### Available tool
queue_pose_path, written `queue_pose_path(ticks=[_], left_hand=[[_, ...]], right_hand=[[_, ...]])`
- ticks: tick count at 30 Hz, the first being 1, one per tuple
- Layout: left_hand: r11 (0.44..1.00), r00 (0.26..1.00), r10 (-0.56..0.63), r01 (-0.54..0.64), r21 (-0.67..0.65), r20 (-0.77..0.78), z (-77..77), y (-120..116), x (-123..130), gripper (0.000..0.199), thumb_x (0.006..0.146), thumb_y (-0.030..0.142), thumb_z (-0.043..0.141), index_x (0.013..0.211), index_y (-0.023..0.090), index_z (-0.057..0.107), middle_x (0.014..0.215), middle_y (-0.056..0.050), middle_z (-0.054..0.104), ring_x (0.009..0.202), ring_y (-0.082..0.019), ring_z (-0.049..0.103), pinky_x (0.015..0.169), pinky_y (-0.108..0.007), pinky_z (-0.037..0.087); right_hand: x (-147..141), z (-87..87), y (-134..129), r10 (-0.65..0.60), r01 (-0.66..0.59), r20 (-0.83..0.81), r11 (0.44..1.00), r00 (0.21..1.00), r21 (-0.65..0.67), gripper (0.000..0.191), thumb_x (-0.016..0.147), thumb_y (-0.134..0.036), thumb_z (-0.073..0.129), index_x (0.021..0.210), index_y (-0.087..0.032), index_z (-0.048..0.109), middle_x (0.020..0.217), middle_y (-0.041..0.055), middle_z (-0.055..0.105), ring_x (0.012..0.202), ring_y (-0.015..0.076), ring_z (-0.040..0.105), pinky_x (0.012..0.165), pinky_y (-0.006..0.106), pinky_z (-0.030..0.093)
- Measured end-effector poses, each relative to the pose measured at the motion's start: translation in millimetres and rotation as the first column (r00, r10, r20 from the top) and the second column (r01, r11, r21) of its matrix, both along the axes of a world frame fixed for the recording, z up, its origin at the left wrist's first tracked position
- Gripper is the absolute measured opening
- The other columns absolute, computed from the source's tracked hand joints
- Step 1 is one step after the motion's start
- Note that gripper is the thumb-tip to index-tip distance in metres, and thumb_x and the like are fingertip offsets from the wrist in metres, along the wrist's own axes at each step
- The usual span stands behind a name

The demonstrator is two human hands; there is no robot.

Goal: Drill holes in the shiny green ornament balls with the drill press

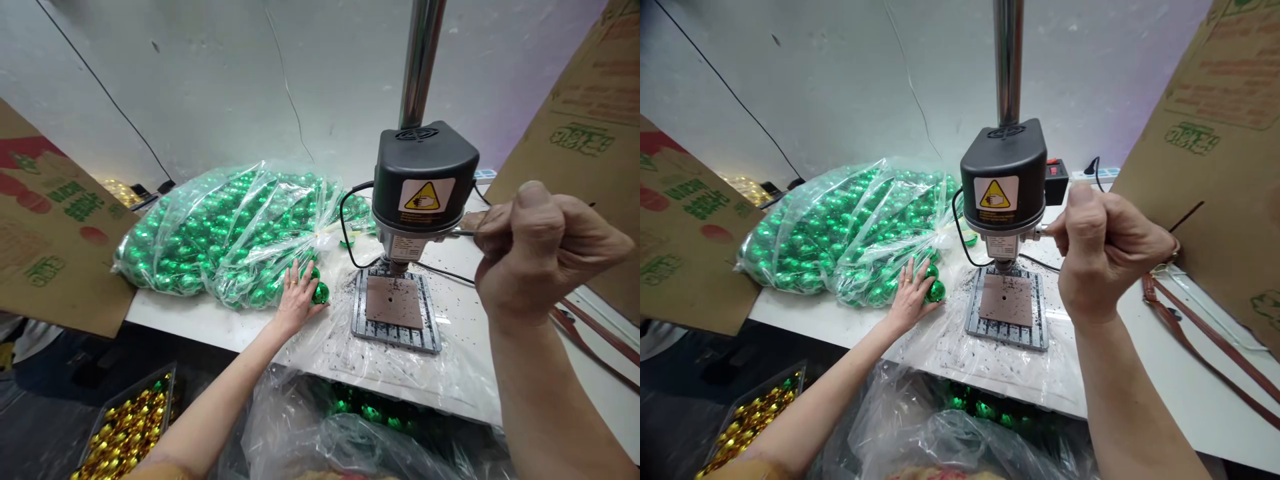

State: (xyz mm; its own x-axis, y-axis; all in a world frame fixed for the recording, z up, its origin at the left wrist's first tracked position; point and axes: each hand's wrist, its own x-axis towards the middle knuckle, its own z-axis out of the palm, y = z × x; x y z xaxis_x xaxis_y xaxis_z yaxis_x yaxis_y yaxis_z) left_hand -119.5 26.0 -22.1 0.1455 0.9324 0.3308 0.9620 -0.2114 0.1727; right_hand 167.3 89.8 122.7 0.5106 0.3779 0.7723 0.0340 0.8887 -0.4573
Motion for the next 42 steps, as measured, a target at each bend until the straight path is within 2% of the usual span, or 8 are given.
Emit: queue_pose_path(ticks=[2, 4, 7, 10, 13, 20, 35, 42], left_hand=[[0.999, 0.971, -0.036, 0.031, 0.026, 0.235, 1.7, -4, 9, 0.045, 0.082, 0.038, 0.076, 0.122, 0.022, 0.063, 0.151, -0.018, 0.050, 0.149, -0.043, 0.035, 0.119, -0.063, 0.033], [0.997, 0.834, -0.071, 0.073, 0.018, 0.547, 2.5, -10, 26, 0.047, 0.085, 0.039, 0.072, 0.127, 0.024, 0.060, 0.140, -0.016, 0.058, 0.133, -0.036, 0.055, 0.106, -0.053, 0.051], [0.972, 0.382, 0.021, 0.207, -0.108, 0.924, 4.7, -18, 58, 0.056, 0.081, 0.042, 0.077, 0.131, 0.028, 0.057, 0.122, -0.010, 0.065, 0.103, -0.025, 0.069, 0.085, -0.039, 0.060], [0.920, -0.089, 0.204, 0.359, -0.160, 0.975, 7.3, -16, 85, 0.055, 0.080, 0.054, 0.076, 0.125, 0.025, 0.061, 0.112, -0.008, 0.068, 0.093, -0.022, 0.070, 0.085, -0.039, 0.060], [0.927, -0.277, 0.275, 0.331, -0.177, 0.921, 4.1, -3, 99, 0.050, 0.080, 0.058, 0.074, 0.115, 0.022, 0.066, 0.106, -0.007, 0.069, 0.091, -0.021, 0.069, 0.085, -0.040, 0.061], [0.971, -0.012, 0.157, 0.185, -0.152, 0.988, -17.8, 27, 103, 0.060, 0.070, 0.044, 0.086, 0.122, 0.022, 0.065, 0.110, -0.004, 0.070, 0.097, -0.017, 0.066, 0.086, -0.028, 0.054], [0.967, 0.199, -0.067, 0.253, 0.014, 0.978, -41.0, 56, 123, 0.054, 0.079, 0.052, 0.079, 0.121, 0.021, 0.062, 0.116, -0.008, 0.071, 0.107, -0.021, 0.067, 0.095, -0.033, 0.053], [0.952, 0.238, -0.127, 0.300, 0.051, 0.963, -49.7, 64, 126, 0.059, 0.078, 0.054, 0.079, 0.122, 0.020, 0.059, 0.119, -0.010, 0.069, 0.110, -0.024, 0.067, 0.098, -0.040, 0.055]], right_hand=[[0, -0.1, 0, -0.008, 0.009, 0.011, 1.000, 1.000, -0.018, 0.034, 0.084, -0.018, 0.058, 0.050, -0.019, 0.055, 0.040, -0.0078, 0.038, 0.038, 0.0043, 0.042, 0.042, 0.025, 0.028], [0, -0.4, 0, -0.015, 0.015, 0.010, 1.000, 1.000, -0.014, 0.033, 0.084, -0.017, 0.059, 0.050, -0.019, 0.056, 0.040, -0.0079, 0.038, 0.038, 0.0042, 0.041, 0.042, 0.025, 0.029], [1, -0.8, -1, 0.005, -0.005, 0.004, 1.000, 1.000, 0.000, 0.033, 0.085, -0.018, 0.058, 0.052, -0.019, 0.056, 0.041, -0.0082, 0.039, 0.038, 0.0044, 0.042, 0.043, 0.026, 0.034], [1, -0.9, -2, 0.002, -0.001, 0.019, 1.000, 1.000, -0.019, 0.036, 0.087, -0.021, 0.058, 0.052, -0.019, 0.054, 0.042, -0.0084, 0.039, 0.039, 0.0036, 0.040, 0.044, 0.025, 0.036], [2, -1.2, 0, -0.018, 0.018, 0.027, 1.000, 0.999, -0.016, 0.037, 0.088, -0.019, 0.057, 0.052, -0.018, 0.052, 0.043, -0.0086, 0.040, 0.039, 0.0022, 0.039, 0.043, 0.023, 0.032], [4, -1.8, 0, 0.054, -0.054, 0.058, 0.999, 0.997, 0.006, 0.037, 0.091, -0.020, 0.056, 0.054, -0.017, 0.052, 0.045, -0.0082, 0.040, 0.042, 0.0008, 0.039, 0.045, 0.021, 0.025], [5, -3.8, 4, 0.106, -0.109, 0.066, 0.992, 0.992, 0.055, 0.039, 0.092, -0.028, 0.059, 0.054, -0.018, 0.052, 0.047, -0.0076, 0.042, 0.042, 0.0017, 0.035, 0.049, 0.024, 0.030], [7, -5.0, 6, 0.063, -0.066, 0.100, 0.997, 0.993, 0.031, 0.044, 0.092, -0.037, 0.060, 0.054, -0.019, 0.048, 0.048, -0.0074, 0.042, 0.041, 0.0018, 0.032, 0.047, 0.026, 0.032]])
